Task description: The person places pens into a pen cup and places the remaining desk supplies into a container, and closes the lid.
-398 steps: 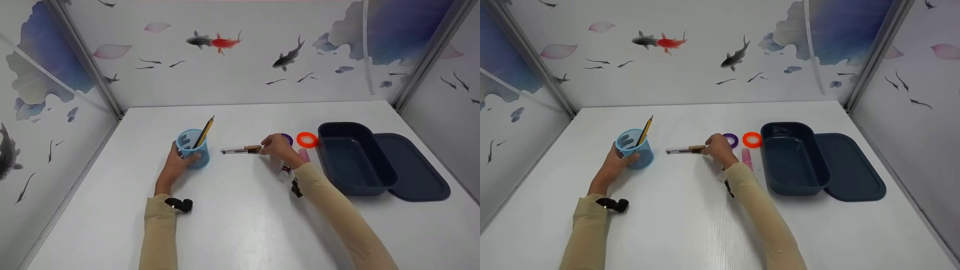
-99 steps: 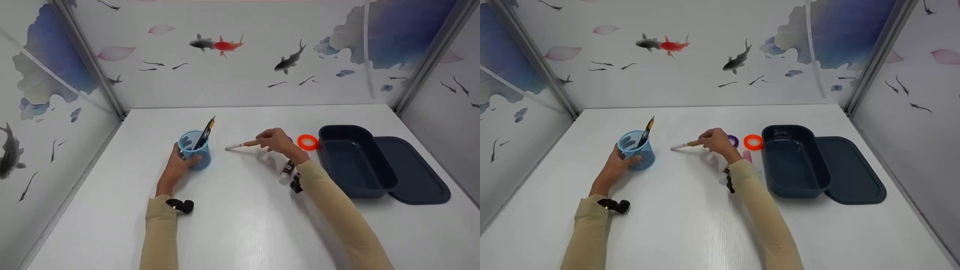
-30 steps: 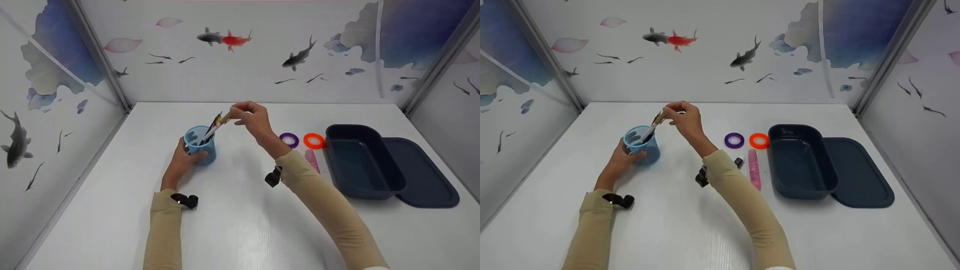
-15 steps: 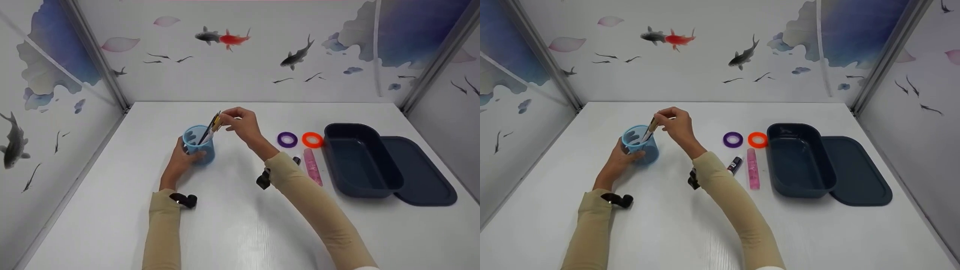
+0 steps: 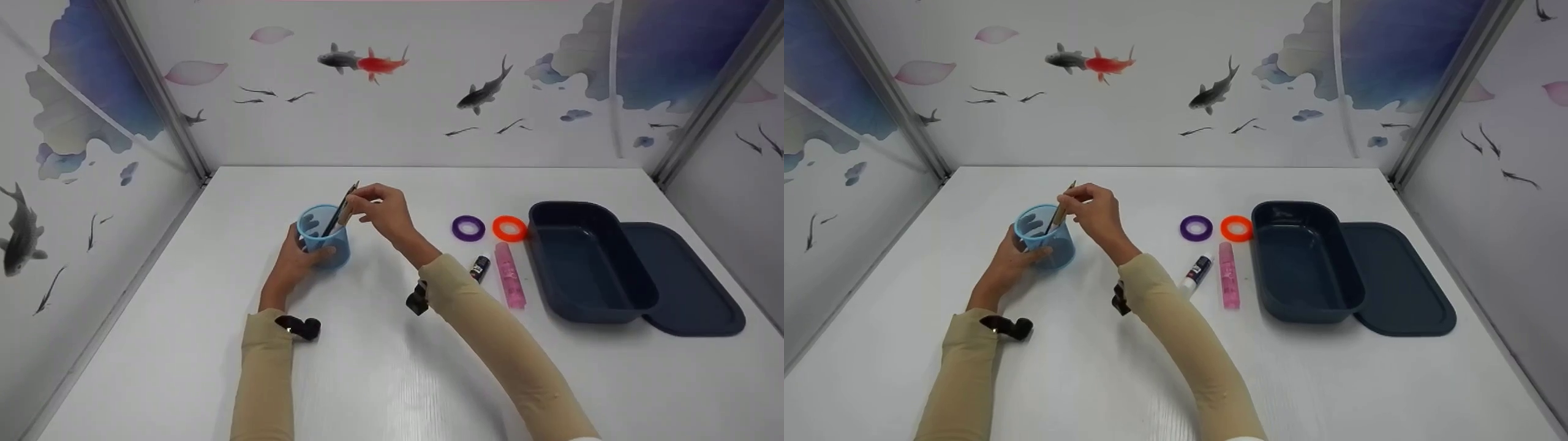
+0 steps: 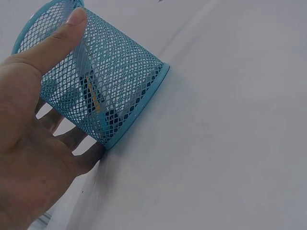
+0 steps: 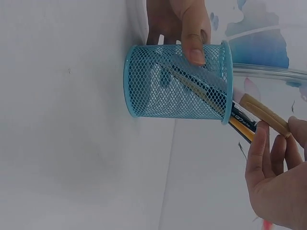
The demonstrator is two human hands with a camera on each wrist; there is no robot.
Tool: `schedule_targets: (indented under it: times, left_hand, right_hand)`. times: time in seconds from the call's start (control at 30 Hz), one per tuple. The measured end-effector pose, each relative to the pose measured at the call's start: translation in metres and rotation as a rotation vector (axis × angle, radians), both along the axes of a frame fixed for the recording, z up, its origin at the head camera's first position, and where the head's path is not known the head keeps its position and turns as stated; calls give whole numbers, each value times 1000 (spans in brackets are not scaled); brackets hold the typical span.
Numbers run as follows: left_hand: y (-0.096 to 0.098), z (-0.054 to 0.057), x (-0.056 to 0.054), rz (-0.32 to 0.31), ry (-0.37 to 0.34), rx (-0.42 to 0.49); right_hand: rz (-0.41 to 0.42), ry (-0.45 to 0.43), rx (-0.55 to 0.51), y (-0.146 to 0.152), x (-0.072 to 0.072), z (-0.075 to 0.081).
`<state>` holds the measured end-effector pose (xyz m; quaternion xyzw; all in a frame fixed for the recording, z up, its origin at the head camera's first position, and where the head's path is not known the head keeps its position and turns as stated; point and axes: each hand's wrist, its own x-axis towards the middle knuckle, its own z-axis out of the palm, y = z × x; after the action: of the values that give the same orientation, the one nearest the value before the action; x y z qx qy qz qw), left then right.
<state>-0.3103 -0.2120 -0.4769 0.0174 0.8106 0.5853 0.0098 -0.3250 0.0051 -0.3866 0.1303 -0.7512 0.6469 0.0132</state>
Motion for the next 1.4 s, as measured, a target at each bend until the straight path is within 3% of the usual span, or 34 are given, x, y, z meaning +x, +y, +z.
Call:
schedule_targets:
  times: [0.9, 1.4]
  left_hand:
    - [0, 0, 1, 17, -29, -4]
    - [-1, -1, -1, -4, -8, 5]
  right_hand:
    - [-21, -129, -34, -20, 5, -10]
    - [-16, -154, -14, -2, 8, -11]
